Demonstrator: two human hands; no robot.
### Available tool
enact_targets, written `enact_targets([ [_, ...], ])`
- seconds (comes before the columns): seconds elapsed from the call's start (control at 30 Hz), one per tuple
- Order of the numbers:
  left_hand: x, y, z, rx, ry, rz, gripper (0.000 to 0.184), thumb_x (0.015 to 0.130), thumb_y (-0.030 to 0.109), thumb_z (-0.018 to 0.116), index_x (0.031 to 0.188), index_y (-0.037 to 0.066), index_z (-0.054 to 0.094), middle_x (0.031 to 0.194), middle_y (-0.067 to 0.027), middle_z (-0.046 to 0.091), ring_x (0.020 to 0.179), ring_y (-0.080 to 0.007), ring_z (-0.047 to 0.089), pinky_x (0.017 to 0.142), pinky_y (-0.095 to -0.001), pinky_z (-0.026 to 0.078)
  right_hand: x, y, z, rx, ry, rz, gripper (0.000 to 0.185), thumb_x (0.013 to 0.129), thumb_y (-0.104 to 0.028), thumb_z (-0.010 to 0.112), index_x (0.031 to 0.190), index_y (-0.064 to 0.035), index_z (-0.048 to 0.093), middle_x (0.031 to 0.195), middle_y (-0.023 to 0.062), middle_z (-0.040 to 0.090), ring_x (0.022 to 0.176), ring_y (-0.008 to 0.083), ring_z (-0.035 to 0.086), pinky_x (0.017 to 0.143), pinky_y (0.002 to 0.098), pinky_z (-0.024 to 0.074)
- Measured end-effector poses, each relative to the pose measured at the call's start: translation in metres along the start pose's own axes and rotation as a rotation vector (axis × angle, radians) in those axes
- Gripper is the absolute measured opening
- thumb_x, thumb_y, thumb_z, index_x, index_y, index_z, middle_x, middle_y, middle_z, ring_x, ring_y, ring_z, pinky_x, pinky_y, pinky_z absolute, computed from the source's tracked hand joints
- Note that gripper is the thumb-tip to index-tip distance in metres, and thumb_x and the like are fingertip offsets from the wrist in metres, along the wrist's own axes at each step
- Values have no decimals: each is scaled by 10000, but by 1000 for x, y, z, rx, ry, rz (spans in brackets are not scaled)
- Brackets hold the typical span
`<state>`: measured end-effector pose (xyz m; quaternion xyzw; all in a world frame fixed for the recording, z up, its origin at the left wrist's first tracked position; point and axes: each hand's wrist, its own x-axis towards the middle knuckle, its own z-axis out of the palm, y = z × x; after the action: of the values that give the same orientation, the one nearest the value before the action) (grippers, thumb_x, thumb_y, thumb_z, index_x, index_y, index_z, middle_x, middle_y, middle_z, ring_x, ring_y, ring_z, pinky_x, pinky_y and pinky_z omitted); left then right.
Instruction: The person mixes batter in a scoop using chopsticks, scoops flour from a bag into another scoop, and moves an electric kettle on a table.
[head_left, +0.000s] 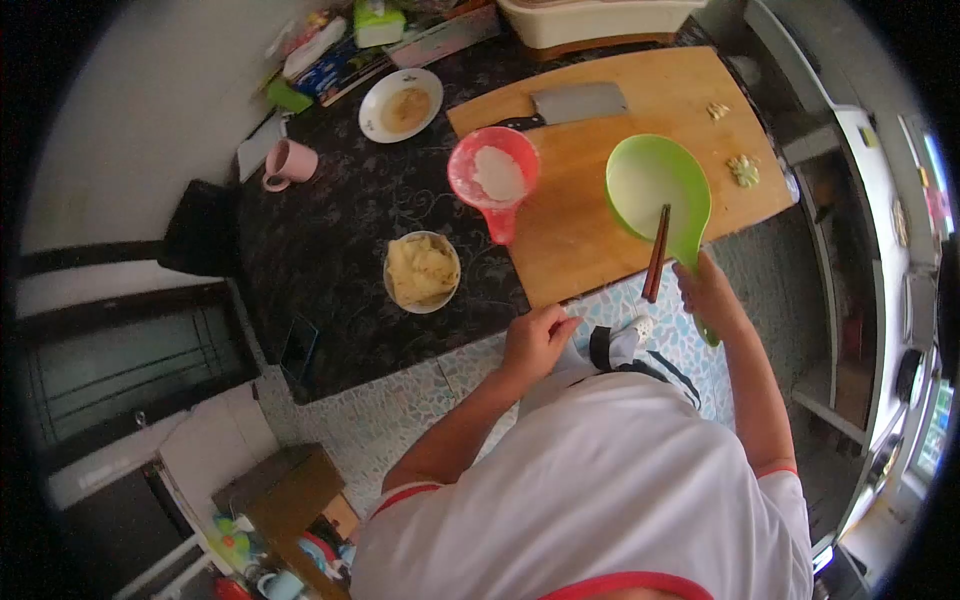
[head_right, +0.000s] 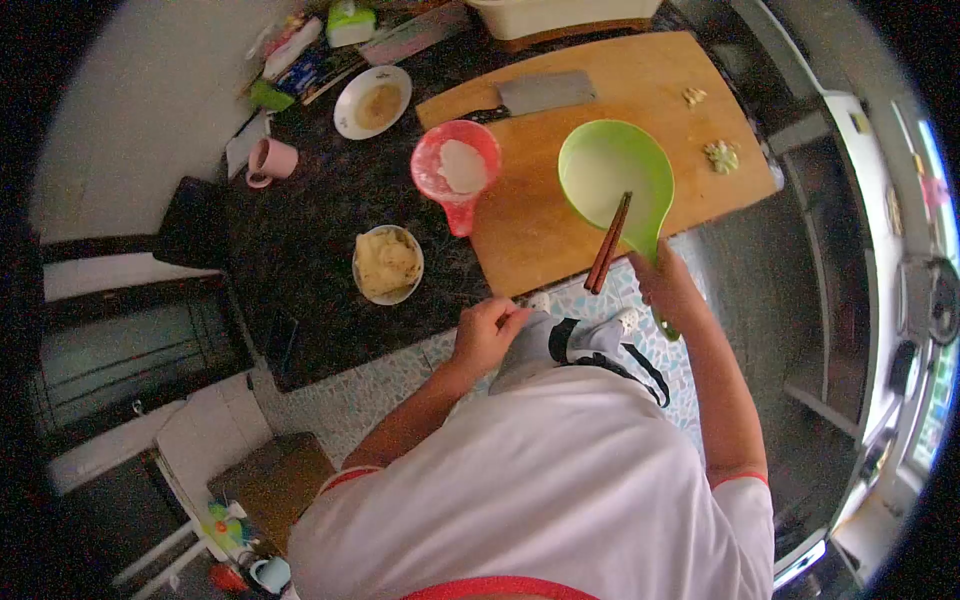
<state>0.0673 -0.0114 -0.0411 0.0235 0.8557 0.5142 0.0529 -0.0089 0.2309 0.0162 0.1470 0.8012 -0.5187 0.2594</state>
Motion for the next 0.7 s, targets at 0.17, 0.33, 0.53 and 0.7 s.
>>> enact_targets([
  [0.17,-30,-29,-11,60,152,-128,239,798,182,589,657,5,515,584,-149,518,518,-317,505,487,-359,387,61,-22,15,44,-45,-109,197,873,-247,494,891,-57,443,605,-16,403,476,91,388,417,250,359],
  [0.33,-49,-45,-20,-56,147,-294,276,848,175,498,638,-5,509,574,-136,529,531,-259,526,510,-353,398,131,-47,35,129,-12,-168,227,860,-273,507,788,-68,445,570,-10,417,445,110,391,406,262,368],
  [0.53,-52,-60,-33,-66,251,-314,227,851,149,455,702,2,542,616,-106,560,548,-217,544,535,-331,422,252,-43,45,166,119,-175,197,852,-171,486,736,-12,465,544,47,442,448,156,446,423,294,384],
  [0.7,-50,-61,-37,-122,208,-311,183,843,143,485,791,4,591,650,-95,587,544,-168,550,528,-278,428,323,-42,43,-55,297,-294,204,817,-148,506,657,-22,489,522,76,473,416,197,453,405,323,382],
])
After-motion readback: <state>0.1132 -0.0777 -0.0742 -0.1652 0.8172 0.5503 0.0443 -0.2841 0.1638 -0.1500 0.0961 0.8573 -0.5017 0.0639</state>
